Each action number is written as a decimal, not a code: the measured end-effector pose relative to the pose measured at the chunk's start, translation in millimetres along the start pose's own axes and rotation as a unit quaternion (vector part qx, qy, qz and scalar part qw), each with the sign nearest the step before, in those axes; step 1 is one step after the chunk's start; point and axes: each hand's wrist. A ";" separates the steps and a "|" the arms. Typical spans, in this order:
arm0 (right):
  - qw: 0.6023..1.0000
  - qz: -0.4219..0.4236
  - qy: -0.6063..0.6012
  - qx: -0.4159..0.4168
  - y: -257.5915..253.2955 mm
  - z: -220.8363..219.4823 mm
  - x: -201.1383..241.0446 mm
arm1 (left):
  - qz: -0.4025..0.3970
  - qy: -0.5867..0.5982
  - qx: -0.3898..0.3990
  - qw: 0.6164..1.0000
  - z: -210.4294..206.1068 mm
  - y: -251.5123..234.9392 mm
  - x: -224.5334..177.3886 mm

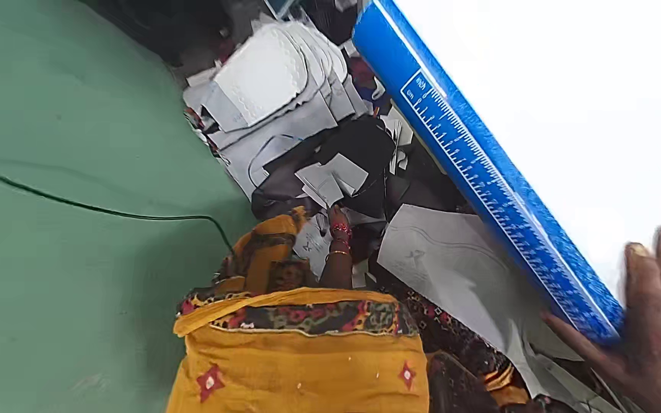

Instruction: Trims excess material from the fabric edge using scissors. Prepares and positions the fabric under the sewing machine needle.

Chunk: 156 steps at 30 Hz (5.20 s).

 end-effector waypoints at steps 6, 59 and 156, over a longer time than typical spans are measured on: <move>0.994 0.015 -0.019 -0.103 -1.9 -12.2 6.9 | -0.159 0.303 -0.140 0.929 29.9 8.7 4.4; 0.819 -0.368 0.073 -0.435 288.0 -31.7 -65.0 | -0.595 -0.630 -0.010 0.499 -162.3 362.5 -164.9; 0.678 -0.358 -0.602 -0.223 297.2 -10.4 91.4 | -0.718 -0.146 0.198 0.651 5.0 337.0 5.4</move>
Point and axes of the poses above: each hand's wrist, its own y-axis away from the middle knuckle, its own z-axis out of the back of the hand, x = y × z, and after that the axes turned 3 degrees about z, right-handed
